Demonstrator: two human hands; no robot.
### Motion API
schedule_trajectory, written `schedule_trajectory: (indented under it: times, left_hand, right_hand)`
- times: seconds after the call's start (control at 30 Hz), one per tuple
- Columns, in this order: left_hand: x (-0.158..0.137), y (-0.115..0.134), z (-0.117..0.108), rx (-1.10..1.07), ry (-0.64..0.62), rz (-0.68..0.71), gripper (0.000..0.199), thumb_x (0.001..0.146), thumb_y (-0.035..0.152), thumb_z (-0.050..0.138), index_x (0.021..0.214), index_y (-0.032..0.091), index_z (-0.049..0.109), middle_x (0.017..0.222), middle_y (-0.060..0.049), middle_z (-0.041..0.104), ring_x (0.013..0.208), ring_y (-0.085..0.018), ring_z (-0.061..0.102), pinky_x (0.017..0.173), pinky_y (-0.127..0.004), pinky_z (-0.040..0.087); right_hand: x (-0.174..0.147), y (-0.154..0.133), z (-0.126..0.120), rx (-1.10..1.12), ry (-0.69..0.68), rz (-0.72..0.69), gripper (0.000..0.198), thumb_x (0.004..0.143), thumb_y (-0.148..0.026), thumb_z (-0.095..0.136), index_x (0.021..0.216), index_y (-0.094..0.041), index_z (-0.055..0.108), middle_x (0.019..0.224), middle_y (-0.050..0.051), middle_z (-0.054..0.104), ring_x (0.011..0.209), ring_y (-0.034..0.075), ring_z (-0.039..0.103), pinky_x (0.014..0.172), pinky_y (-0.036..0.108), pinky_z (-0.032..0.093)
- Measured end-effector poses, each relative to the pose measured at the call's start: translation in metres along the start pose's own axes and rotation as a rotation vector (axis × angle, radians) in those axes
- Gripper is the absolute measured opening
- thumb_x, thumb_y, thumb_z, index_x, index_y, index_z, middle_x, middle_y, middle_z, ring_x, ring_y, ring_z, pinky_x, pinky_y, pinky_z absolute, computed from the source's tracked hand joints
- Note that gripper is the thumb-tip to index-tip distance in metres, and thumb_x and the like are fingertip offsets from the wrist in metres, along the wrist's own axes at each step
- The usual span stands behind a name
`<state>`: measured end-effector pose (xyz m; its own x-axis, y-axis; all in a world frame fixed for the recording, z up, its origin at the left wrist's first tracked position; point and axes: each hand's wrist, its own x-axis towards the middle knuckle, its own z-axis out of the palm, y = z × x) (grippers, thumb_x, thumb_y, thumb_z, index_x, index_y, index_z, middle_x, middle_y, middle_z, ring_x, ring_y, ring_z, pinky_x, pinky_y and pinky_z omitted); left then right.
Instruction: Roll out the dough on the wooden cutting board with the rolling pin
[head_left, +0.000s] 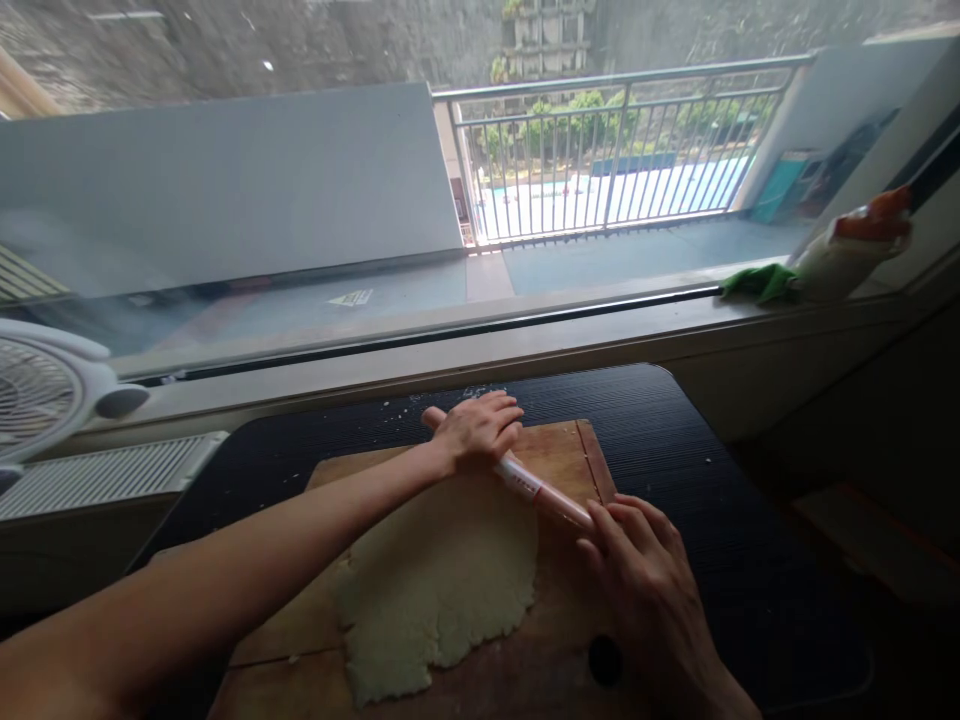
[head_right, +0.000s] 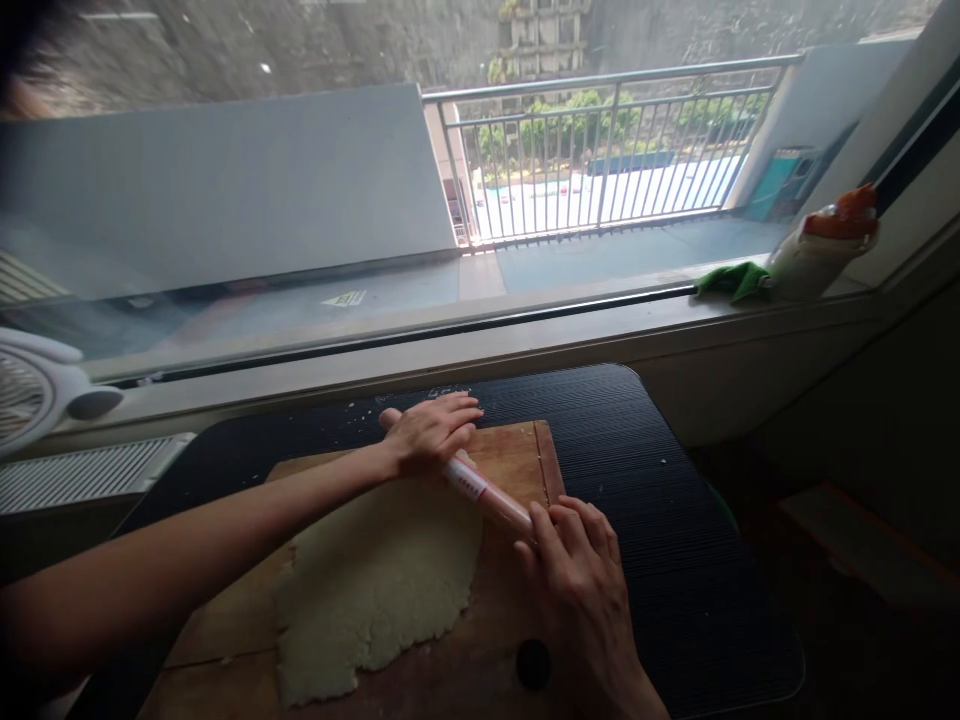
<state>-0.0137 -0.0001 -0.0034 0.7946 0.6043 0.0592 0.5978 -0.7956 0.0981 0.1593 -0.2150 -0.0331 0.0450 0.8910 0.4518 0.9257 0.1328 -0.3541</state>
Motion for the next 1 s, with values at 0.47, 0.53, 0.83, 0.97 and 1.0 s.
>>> schedule_trajectory:
  times: [0.47,0.53,0.83,0.97,1.0]
  left_hand:
    - [-0.059,-0.002,0.002,0.050,0.012,-0.073,0.045,0.093,0.038,0.026,0.127,0.020,0.049,0.136,-0.004,0.048,0.129,-0.021,0.036,0.107,-0.041,0.024]
    - [-0.075,-0.003,0.001,0.077,0.006,-0.050,0.050,0.093,0.041,0.027,0.135,0.016,0.040,0.142,-0.007,0.039,0.133,-0.021,0.031,0.109,-0.042,0.021]
    - [0.039,0.003,0.007,0.035,-0.004,-0.189,0.053,0.093,0.047,0.017,0.122,0.021,0.054,0.130,-0.004,0.054,0.121,-0.019,0.047,0.099,-0.037,0.035]
    - [0.035,0.003,0.005,0.028,-0.023,-0.157,0.050,0.092,0.047,0.021,0.118,0.023,0.056,0.130,-0.004,0.054,0.122,-0.020,0.046,0.101,-0.042,0.032]
    - [0.023,0.000,0.003,0.029,-0.031,-0.141,0.048,0.092,0.045,0.023,0.117,0.023,0.058,0.130,-0.003,0.054,0.124,-0.020,0.044,0.104,-0.042,0.029]
  right_hand:
    - [-0.008,-0.009,0.010,0.034,0.048,-0.070,0.039,0.086,-0.026,0.052,0.124,-0.020,0.051,0.105,0.008,0.058,0.112,0.025,0.047,0.094,0.044,0.038]
    - [-0.007,-0.009,0.010,0.061,0.034,-0.085,0.037,0.087,-0.026,0.051,0.123,-0.019,0.052,0.105,0.008,0.059,0.113,0.025,0.047,0.096,0.045,0.037]
    - [0.018,0.000,0.005,-0.022,0.021,0.016,0.029,0.089,-0.028,0.048,0.115,-0.019,0.057,0.100,0.007,0.059,0.111,0.024,0.047,0.094,0.043,0.038]
    - [0.013,-0.012,0.012,-0.007,0.043,-0.018,0.031,0.089,-0.026,0.047,0.118,-0.017,0.055,0.099,0.008,0.060,0.109,0.024,0.048,0.095,0.043,0.037]
    - [0.009,-0.016,0.015,-0.003,0.050,-0.034,0.033,0.088,-0.026,0.048,0.120,-0.017,0.054,0.100,0.008,0.060,0.109,0.024,0.048,0.095,0.044,0.037]
